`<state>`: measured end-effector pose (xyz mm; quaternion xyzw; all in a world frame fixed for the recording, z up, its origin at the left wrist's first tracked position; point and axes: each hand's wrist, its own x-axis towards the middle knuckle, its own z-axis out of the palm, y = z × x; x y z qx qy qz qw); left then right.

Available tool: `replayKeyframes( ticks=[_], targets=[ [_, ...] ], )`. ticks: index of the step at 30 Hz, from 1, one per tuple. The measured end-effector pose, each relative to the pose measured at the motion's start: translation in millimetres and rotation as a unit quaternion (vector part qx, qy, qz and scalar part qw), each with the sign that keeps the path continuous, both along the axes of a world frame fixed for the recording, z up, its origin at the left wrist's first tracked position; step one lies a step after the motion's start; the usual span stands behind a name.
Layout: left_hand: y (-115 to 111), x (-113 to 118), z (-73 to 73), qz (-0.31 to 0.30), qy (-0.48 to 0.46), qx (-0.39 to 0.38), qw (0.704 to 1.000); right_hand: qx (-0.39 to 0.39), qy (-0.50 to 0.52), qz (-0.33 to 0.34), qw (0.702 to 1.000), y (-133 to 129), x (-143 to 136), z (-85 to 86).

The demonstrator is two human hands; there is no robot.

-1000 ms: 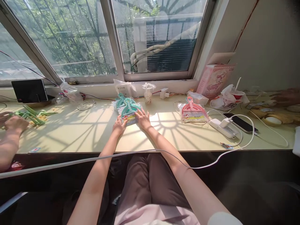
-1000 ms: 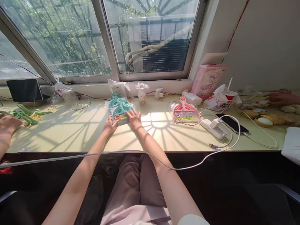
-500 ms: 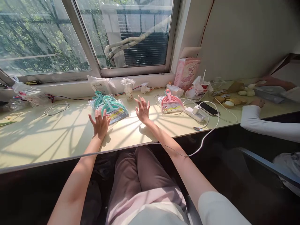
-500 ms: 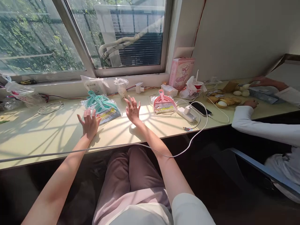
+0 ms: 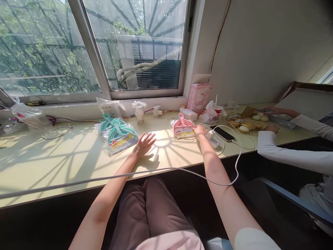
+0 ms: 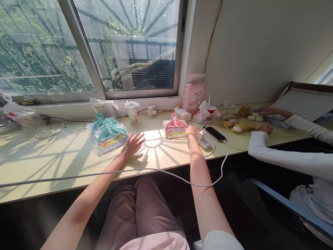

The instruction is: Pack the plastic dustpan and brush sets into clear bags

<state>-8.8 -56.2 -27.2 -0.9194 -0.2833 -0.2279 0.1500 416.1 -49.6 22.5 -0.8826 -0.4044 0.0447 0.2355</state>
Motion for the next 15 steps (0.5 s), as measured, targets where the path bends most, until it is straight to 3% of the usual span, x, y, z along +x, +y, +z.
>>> replayKeyframes(
  ticks=[3,6,10,13,15],
  targets=[
    [1.7,4.2,5.1,0.021,-0.088,-0.052,0.994,0.049,0.026,-0.018,0.998,4.1,-1.5,-2.4],
    [-1.0,-2.5,8.9,0.069,-0.198,-0.104,0.972,0.145,0.047,-0.037,0.988,5.8,-5.7,-3.4],
    [-4.8,-12.9,12.6,0.109,-0.289,-0.152,0.939,0.263,0.106,-0.019,0.959,6.3,-26.0,12.9],
    [0.2,-15.4,15.0,0.099,-0.396,-0.202,0.890,0.323,0.116,0.050,0.938,7.9,-57.2,38.6],
    [7.2,-15.7,17.0,0.065,-0.475,-0.269,0.836,0.361,0.142,0.115,0.914,11.0,-88.7,54.5]
  ],
)
